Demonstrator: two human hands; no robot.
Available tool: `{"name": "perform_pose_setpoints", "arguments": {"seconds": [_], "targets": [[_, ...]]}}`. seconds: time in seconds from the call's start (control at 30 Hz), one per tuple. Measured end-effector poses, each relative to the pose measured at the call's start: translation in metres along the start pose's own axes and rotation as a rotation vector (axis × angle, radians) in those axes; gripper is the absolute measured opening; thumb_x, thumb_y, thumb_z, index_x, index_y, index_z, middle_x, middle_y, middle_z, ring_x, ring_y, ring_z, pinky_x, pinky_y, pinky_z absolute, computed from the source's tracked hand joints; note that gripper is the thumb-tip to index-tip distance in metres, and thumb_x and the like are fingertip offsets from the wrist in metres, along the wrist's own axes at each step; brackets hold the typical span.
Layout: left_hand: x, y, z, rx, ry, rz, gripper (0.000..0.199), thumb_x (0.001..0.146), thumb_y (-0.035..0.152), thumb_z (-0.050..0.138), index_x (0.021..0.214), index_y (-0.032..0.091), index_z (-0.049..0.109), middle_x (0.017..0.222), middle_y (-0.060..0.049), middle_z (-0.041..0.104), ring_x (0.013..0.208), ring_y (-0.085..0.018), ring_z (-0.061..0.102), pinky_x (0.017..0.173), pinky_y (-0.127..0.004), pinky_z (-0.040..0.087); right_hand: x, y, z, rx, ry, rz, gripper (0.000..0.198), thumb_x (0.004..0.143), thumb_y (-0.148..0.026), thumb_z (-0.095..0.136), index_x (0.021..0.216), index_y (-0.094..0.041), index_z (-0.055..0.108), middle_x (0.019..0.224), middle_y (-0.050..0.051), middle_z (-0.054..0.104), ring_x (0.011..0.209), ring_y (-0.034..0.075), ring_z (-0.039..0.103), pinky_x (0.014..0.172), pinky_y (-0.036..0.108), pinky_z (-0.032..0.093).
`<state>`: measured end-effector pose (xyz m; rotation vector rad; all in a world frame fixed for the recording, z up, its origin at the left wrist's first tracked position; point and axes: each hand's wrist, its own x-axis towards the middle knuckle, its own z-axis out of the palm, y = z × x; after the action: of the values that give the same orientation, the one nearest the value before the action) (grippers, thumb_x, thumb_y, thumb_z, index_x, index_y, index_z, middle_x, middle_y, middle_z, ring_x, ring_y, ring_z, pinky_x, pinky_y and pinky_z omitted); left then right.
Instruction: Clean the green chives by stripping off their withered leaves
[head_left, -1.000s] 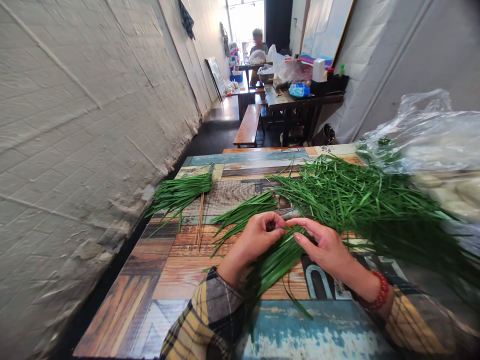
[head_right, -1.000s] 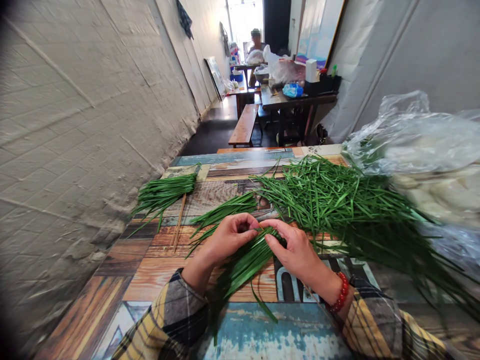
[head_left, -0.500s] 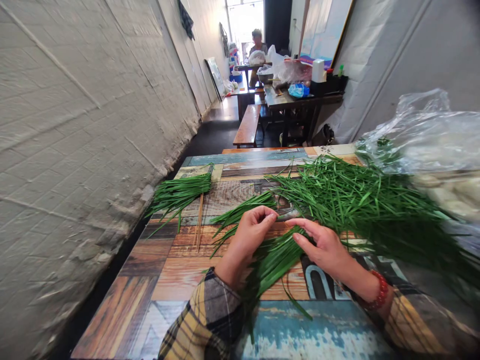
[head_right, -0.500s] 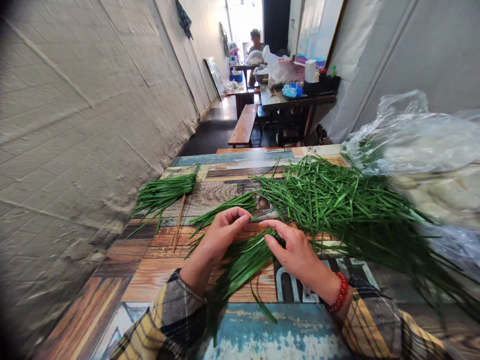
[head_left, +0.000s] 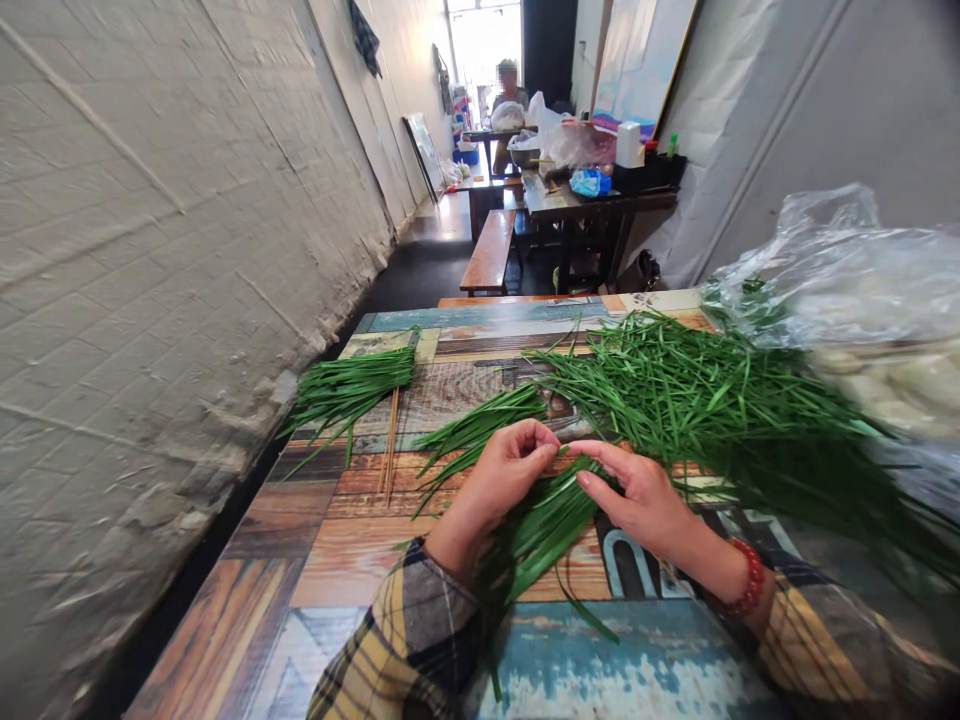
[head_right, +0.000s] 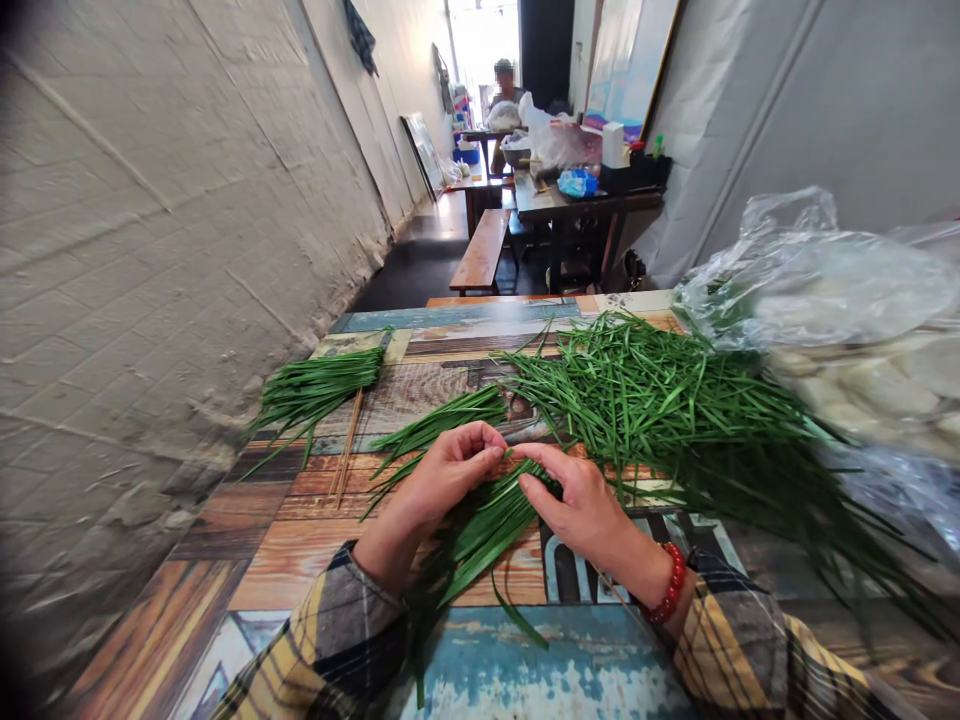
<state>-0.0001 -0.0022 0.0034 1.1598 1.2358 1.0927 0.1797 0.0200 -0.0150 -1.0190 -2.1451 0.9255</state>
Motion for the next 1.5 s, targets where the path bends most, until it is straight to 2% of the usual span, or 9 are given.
{"name": "perform_pose_setpoints", "arguments": {"seconds": [0.13,0.37,0.57,0.77,0.97,1.1,1.37,1.5], "targets": [[-0.001,0.002,0.0,-0.028,0.025,-0.016,0.022,0.074,0.035,0.064,0.075,0.014,0.058,0.066,0.002,0.054,0.06,-0.009,0.044,0.056,-0.02,0.033,-0.001,0.001,0.001,-0.026,0.006,0.024,0.033,0.085,-0.03,0.049,0.112,-0.021,0.066,0.083,0.002,0.072,0.065,0.015,0.062,0.062,0.028,0.049],[-0.002,0.008,0.0,-0.04,0.13,0.001,0.014,0.074,0.027,0.062,0.077,0.013,0.06,0.063,0.004,0.05,0.055,-0.007,0.039,0.053,-0.019,0.03,-0.002,-0.004,-0.002,0.005,-0.026,0.012,0.032,0.085,-0.028,0.05,0.113,-0.023,0.065,0.096,0.003,0.073,0.08,0.017,0.066,0.076,0.03,0.051],[-0.005,0.011,0.003,-0.082,0.055,-0.077,0.017,0.074,0.031,0.063,0.073,0.014,0.06,0.058,0.005,0.049,0.051,-0.006,0.038,0.052,-0.019,0.029,-0.001,-0.002,-0.001,0.001,-0.026,0.032,0.031,0.085,-0.028,0.05,0.113,-0.023,0.064,0.089,0.001,0.072,0.073,0.016,0.064,0.068,0.029,0.051],[-0.005,0.008,0.002,-0.075,0.003,-0.091,0.017,0.065,0.024,0.07,0.075,0.012,0.062,0.066,0.002,0.057,0.057,-0.006,0.046,0.055,-0.019,0.033,-0.001,0.004,0.002,0.118,-0.02,0.054,0.03,0.085,-0.029,0.051,0.113,-0.021,0.06,0.099,0.005,0.071,0.093,0.019,0.065,0.083,0.033,0.052],[-0.003,0.008,0.002,-0.139,0.062,-0.075,0.016,0.066,0.023,0.068,0.078,0.012,0.066,0.069,-0.001,0.064,0.06,-0.009,0.054,0.059,-0.021,0.039,-0.001,0.004,0.001,0.132,-0.014,0.101,0.04,0.087,-0.03,0.05,0.126,-0.02,0.054,0.107,0.008,0.07,0.095,0.021,0.066,0.084,0.037,0.053],[-0.003,0.011,0.002,-0.12,0.064,-0.089,0.017,0.068,0.026,0.066,0.078,0.012,0.067,0.069,-0.003,0.066,0.058,-0.009,0.054,0.056,-0.02,0.039,0.0,0.0,-0.001,0.082,-0.026,0.058,0.033,0.087,-0.029,0.05,0.116,-0.021,0.062,0.107,0.006,0.072,0.095,0.021,0.067,0.085,0.036,0.053],[-0.004,0.009,0.004,0.029,0.059,-0.053,0.018,0.072,0.03,0.062,0.072,0.012,0.062,0.06,0.001,0.058,0.048,-0.006,0.041,0.048,-0.019,0.029,0.0,0.001,-0.001,0.064,0.02,0.079,0.03,0.087,-0.031,0.049,0.112,-0.021,0.064,0.104,0.005,0.073,0.091,0.02,0.067,0.083,0.035,0.053],[-0.003,0.007,0.003,0.049,0.08,-0.054,0.021,0.074,0.034,0.059,0.069,0.014,0.056,0.054,0.003,0.054,0.045,-0.005,0.037,0.045,-0.019,0.026,0.0,0.005,0.001,0.132,0.067,0.102,0.034,0.087,-0.031,0.051,0.118,-0.021,0.06,0.112,0.007,0.07,0.101,0.021,0.065,0.09,0.037,0.052]]}}
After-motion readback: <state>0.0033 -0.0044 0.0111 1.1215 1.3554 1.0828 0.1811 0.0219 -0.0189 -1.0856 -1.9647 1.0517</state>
